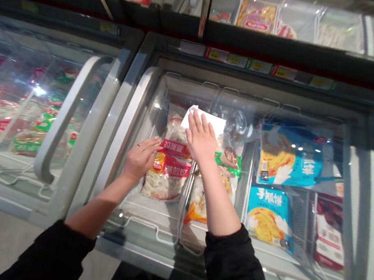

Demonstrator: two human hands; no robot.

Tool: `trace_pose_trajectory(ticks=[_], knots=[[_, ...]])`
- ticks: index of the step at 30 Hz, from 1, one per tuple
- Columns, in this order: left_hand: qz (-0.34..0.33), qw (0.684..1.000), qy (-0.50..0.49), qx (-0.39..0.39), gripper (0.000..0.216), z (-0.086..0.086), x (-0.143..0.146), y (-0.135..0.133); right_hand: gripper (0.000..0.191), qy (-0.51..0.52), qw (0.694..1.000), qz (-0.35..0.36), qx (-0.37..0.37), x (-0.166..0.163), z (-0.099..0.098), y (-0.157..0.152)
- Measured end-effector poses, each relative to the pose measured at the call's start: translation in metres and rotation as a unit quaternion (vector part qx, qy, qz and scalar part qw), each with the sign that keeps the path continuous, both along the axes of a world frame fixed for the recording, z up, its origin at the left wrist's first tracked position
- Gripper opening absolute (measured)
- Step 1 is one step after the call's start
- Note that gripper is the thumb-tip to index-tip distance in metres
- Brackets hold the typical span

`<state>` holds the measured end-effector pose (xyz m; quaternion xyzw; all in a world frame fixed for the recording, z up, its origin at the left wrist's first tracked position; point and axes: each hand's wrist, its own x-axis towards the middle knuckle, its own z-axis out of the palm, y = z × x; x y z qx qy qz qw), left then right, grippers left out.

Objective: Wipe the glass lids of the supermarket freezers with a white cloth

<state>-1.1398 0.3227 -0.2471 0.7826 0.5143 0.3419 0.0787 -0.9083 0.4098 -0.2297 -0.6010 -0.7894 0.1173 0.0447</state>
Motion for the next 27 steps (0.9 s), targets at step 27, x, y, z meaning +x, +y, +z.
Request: trace_pose_trajectory(ticks=[27], knots=[[0.046, 0.994, 0.067, -0.073, 0.070, 0.056, -0.036, -0.010, 0.061, 0.010, 0.996, 0.090, 0.027, -0.080, -0.009, -0.055]])
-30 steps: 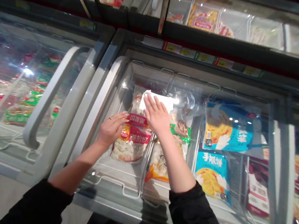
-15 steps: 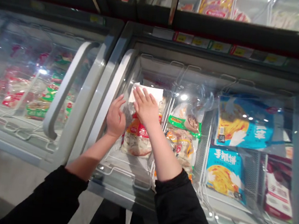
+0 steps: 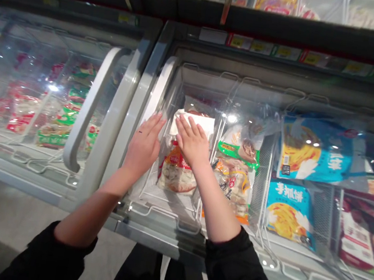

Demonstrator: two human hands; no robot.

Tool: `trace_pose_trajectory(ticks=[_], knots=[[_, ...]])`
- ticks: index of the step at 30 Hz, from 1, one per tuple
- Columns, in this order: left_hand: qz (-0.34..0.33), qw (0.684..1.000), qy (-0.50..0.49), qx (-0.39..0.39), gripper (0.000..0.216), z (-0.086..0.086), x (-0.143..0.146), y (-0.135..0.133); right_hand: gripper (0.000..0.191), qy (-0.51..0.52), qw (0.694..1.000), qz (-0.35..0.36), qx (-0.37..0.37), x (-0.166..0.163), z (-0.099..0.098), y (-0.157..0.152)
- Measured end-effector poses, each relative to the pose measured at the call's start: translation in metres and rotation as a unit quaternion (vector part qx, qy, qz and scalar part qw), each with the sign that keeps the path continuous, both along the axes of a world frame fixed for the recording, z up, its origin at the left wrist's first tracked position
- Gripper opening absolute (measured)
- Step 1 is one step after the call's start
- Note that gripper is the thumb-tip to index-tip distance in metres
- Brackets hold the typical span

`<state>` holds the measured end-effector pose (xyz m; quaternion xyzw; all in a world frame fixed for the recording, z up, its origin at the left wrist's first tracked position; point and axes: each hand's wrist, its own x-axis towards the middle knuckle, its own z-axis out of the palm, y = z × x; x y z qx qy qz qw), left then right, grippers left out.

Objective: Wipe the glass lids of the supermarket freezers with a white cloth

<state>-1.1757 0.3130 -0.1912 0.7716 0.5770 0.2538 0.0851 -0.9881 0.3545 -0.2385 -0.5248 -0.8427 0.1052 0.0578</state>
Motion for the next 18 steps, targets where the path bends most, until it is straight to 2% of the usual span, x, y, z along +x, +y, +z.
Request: trace_pose_trajectory(ticks=[2, 3, 6, 8, 10, 12, 15, 18], knots=[[-0.004, 0.999, 0.036, -0.027, 0.072, 0.003, -0.004, 0.016, 0.061, 0.003, 0.999, -0.050, 0.006, 0.008, 0.001, 0.006], [-0.009, 0.998, 0.049, -0.038, 0.073, 0.003, -0.005, 0.023, 0.061, 0.003, 0.997, -0.071, 0.007, 0.013, 0.002, -0.001], [-0.027, 0.996, 0.064, -0.059, 0.075, 0.000, -0.010, 0.037, 0.063, 0.000, 0.996, -0.094, 0.002, 0.014, 0.005, -0.049], [-0.025, 0.997, 0.050, -0.061, 0.075, -0.005, -0.013, 0.039, 0.063, -0.002, 0.996, -0.088, -0.006, 0.004, 0.006, -0.085], [-0.012, 0.998, 0.018, -0.058, 0.075, -0.009, -0.016, 0.039, 0.063, -0.001, 0.998, -0.064, -0.018, -0.013, 0.008, -0.105], [0.001, 0.998, -0.015, -0.057, 0.074, -0.011, -0.019, 0.037, 0.062, 0.005, 0.999, -0.027, -0.032, -0.030, 0.008, -0.098], [0.004, 0.997, -0.043, -0.066, 0.072, -0.011, -0.022, 0.036, 0.059, 0.012, 0.999, 0.017, -0.042, -0.039, 0.007, -0.051], [0.003, 0.997, -0.042, -0.069, 0.072, -0.010, -0.021, 0.036, 0.059, 0.013, 0.998, -0.050, -0.030, -0.021, 0.005, -0.010]])
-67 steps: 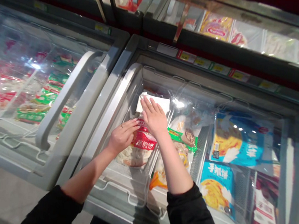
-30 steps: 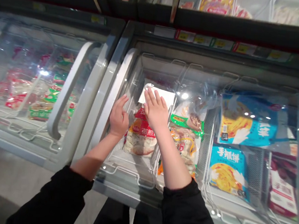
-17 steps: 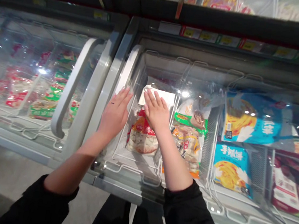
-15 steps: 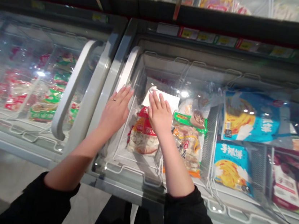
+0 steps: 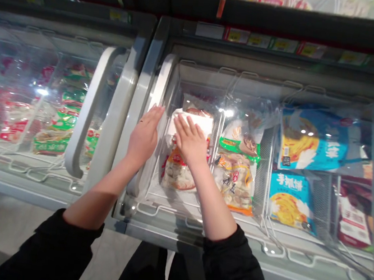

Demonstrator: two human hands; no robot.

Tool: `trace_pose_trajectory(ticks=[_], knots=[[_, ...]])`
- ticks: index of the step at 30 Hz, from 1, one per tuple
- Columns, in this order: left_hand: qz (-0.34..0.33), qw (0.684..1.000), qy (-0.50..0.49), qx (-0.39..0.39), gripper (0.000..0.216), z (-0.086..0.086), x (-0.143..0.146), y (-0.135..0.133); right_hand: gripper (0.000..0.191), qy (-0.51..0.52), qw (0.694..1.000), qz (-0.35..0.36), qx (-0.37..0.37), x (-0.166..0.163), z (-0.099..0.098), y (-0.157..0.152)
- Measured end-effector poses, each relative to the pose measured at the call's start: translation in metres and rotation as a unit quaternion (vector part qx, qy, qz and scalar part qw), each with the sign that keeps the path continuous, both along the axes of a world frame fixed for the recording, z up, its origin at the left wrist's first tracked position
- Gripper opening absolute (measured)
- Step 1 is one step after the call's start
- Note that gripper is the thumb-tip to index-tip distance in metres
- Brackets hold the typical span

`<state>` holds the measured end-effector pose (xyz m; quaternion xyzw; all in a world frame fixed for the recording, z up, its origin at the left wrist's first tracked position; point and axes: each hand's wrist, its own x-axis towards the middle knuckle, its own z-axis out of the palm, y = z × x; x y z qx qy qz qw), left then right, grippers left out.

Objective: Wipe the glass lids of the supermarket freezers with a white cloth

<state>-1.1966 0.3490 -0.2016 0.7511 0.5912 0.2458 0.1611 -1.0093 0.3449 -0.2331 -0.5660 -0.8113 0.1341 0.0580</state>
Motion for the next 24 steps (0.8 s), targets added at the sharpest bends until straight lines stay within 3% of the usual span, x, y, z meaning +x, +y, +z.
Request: trace_pose_trajectory(ticks=[2, 4, 7, 9, 13, 15, 17, 20, 24], knots=[[0.001, 1.000, 0.007, 0.005, 0.072, 0.000, 0.002, 0.000, 0.060, -0.002, 0.998, -0.063, 0.012, 0.016, 0.000, -0.002], [0.001, 1.000, 0.010, 0.014, 0.074, -0.002, 0.003, 0.000, 0.061, -0.004, 0.995, -0.094, 0.021, 0.023, 0.000, -0.027], [-0.002, 1.000, 0.003, 0.025, 0.077, -0.006, 0.003, 0.000, 0.062, -0.014, 0.996, -0.080, 0.020, 0.009, 0.002, -0.074], [-0.008, 1.000, -0.004, 0.025, 0.077, -0.009, 0.002, 0.001, 0.063, -0.021, 0.999, -0.043, 0.007, -0.008, 0.002, -0.085], [-0.020, 1.000, -0.009, 0.017, 0.073, -0.012, -0.001, 0.002, 0.061, -0.017, 0.999, 0.032, -0.008, -0.029, 0.001, -0.044], [-0.023, 1.000, -0.008, 0.015, 0.074, -0.012, -0.001, 0.002, 0.060, -0.015, 1.000, 0.026, -0.003, -0.026, 0.001, -0.021], [-0.026, 1.000, -0.005, 0.011, 0.075, -0.011, -0.002, 0.002, 0.060, -0.016, 1.000, -0.007, 0.002, -0.018, 0.002, -0.020], [-0.029, 0.999, -0.010, 0.009, 0.074, -0.012, -0.002, 0.004, 0.059, -0.022, 0.999, -0.050, 0.002, -0.015, 0.005, -0.063], [-0.032, 0.999, -0.022, 0.010, 0.072, -0.013, -0.003, 0.004, 0.058, -0.022, 0.999, -0.015, -0.018, -0.028, 0.007, -0.125]])
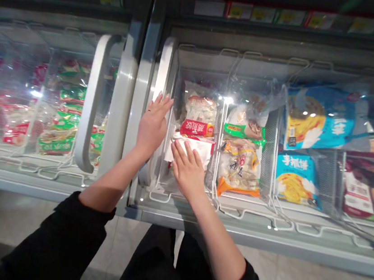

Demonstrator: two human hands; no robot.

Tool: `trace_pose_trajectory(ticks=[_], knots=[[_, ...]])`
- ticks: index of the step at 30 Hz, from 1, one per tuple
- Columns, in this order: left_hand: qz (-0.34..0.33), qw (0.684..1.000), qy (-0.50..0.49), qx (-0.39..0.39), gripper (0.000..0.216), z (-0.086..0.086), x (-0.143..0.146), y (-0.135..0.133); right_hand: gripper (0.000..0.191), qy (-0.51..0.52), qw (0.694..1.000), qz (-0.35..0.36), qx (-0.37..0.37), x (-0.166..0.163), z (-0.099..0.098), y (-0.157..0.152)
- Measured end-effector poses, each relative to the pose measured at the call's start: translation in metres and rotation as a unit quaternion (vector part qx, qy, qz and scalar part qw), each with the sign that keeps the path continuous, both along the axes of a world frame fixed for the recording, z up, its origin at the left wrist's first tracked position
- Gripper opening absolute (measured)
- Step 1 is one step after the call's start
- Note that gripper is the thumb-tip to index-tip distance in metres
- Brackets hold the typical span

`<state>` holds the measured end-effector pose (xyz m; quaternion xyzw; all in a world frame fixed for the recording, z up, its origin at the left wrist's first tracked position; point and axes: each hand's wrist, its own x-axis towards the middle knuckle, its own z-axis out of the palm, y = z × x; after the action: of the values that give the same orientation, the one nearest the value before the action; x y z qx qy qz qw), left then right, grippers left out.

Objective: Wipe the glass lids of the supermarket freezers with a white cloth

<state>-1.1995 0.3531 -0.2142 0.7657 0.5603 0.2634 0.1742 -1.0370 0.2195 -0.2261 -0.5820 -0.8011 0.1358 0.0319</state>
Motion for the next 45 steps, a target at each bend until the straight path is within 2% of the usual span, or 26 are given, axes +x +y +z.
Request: trace_pose_trajectory(ticks=[2, 4, 7, 9, 11, 13, 15, 17, 19, 22, 24, 26, 30, 32, 35, 37, 39, 42, 45], knots=[[-0.005, 1.000, 0.004, -0.009, 0.071, 0.002, -0.002, -0.007, 0.059, 0.005, 0.999, 0.030, -0.010, 0.001, -0.001, 0.000], [-0.019, 0.999, 0.018, -0.022, 0.070, 0.007, -0.004, -0.022, 0.059, 0.008, 0.999, 0.035, -0.011, 0.011, -0.002, 0.018], [-0.050, 0.997, 0.048, -0.028, 0.066, 0.014, -0.010, -0.057, 0.061, 0.002, 0.999, -0.040, 0.011, 0.035, -0.004, 0.042], [-0.058, 0.996, 0.063, -0.025, 0.063, 0.015, -0.015, -0.079, 0.064, 0.000, 0.996, -0.086, 0.020, 0.043, -0.005, 0.035], [-0.052, 0.996, 0.066, -0.019, 0.064, 0.013, -0.019, -0.094, 0.067, 0.002, 0.995, -0.095, 0.013, 0.038, -0.004, 0.009], [-0.044, 0.997, 0.055, -0.011, 0.066, 0.009, -0.022, -0.100, 0.068, 0.004, 0.997, -0.082, -0.005, 0.021, -0.002, -0.020], [-0.039, 0.999, 0.037, 0.000, 0.066, 0.005, -0.023, -0.100, 0.067, 0.001, 0.998, -0.057, -0.028, 0.002, 0.000, -0.033], [-0.038, 0.999, 0.026, 0.004, 0.066, 0.002, -0.024, -0.098, 0.065, -0.003, 0.999, -0.021, -0.046, -0.011, 0.001, -0.023], [-0.042, 0.999, 0.022, 0.002, 0.066, 0.001, -0.025, -0.098, 0.063, -0.006, 0.999, 0.011, -0.050, -0.012, 0.003, 0.000], [-0.047, 0.999, 0.020, -0.002, 0.064, 0.001, -0.026, -0.098, 0.062, -0.010, 0.999, 0.005, -0.040, 0.003, 0.004, 0.020], [-0.045, 0.999, 0.018, -0.003, 0.062, 0.001, -0.026, -0.098, 0.063, -0.012, 0.999, -0.032, -0.034, 0.013, 0.004, 0.007], [-0.043, 0.999, 0.019, -0.003, 0.061, 0.000, -0.026, -0.097, 0.066, -0.012, 0.997, -0.065, -0.036, 0.014, 0.003, -0.025], [-0.038, 0.999, 0.018, -0.006, 0.060, -0.003, -0.025, -0.096, 0.070, 0.007, 0.996, -0.067, -0.053, -0.008, 0.001, -0.088], [-0.033, 0.999, 0.015, -0.010, 0.060, -0.004, -0.025, -0.096, 0.069, 0.021, 0.997, -0.040, -0.060, -0.018, 0.001, -0.095], [-0.028, 0.999, 0.011, -0.015, 0.058, -0.006, -0.025, -0.094, 0.065, 0.032, 0.998, 0.017, -0.060, -0.014, 0.000, -0.078], [-0.028, 0.999, 0.008, -0.013, 0.057, -0.008, -0.026, -0.093, 0.063, 0.029, 0.999, 0.009, -0.045, 0.002, -0.002, -0.066], [-0.030, 1.000, 0.007, -0.004, 0.056, -0.010, -0.027, -0.092, 0.064, 0.023, 0.999, -0.039, -0.026, 0.020, -0.003, -0.067], [-0.033, 0.999, 0.011, 0.013, 0.054, -0.015, -0.028, -0.090, 0.066, 0.017, 0.995, -0.095, -0.016, 0.030, -0.005, -0.100], [-0.035, 0.999, 0.010, 0.015, 0.052, -0.018, -0.029, -0.088, 0.066, 0.019, 0.994, -0.108, -0.028, 0.010, -0.007, -0.140]])
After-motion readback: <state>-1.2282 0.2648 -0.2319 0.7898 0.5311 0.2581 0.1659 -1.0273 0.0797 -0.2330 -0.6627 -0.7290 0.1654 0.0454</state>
